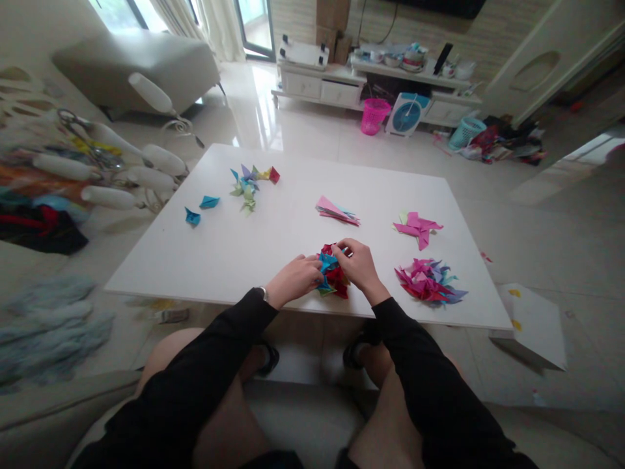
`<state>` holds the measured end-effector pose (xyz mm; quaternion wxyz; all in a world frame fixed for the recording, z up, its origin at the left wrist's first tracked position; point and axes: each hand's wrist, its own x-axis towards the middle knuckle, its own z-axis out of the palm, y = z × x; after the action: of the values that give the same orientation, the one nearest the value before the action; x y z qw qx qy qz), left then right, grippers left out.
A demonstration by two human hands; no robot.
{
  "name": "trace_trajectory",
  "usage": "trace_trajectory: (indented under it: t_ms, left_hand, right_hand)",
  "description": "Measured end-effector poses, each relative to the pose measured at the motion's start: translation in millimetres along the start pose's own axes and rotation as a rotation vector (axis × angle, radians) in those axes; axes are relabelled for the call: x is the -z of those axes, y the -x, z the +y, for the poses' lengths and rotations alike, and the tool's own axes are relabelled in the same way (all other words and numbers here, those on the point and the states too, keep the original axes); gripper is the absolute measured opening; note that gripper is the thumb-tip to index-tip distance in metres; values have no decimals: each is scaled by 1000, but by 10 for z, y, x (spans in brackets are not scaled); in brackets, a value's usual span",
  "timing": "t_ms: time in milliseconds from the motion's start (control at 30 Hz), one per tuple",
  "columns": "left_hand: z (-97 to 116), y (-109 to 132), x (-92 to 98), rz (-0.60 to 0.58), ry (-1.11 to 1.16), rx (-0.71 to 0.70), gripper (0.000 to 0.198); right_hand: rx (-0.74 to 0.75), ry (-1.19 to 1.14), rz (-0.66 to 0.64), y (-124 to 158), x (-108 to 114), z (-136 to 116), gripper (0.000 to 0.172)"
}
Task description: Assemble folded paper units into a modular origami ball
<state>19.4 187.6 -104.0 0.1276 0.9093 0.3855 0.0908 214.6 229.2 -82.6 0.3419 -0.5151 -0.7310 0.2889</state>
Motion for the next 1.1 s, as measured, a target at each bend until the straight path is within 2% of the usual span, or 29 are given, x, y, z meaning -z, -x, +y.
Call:
trace_trajectory:
  t_ms: [267,500,1100]
  left_hand:
    - [8,-75,-155,-21,-13,13,7]
    - [31,-98,-114,-51,9,12,9]
    - [17,-78,-105,-8,68,12,6]
  right_hand:
    - [-3,8,4,-10,10,19,25]
    - [-11,11,-3,-8,33,4,24]
    - [2,43,-10,-7,23,14,24]
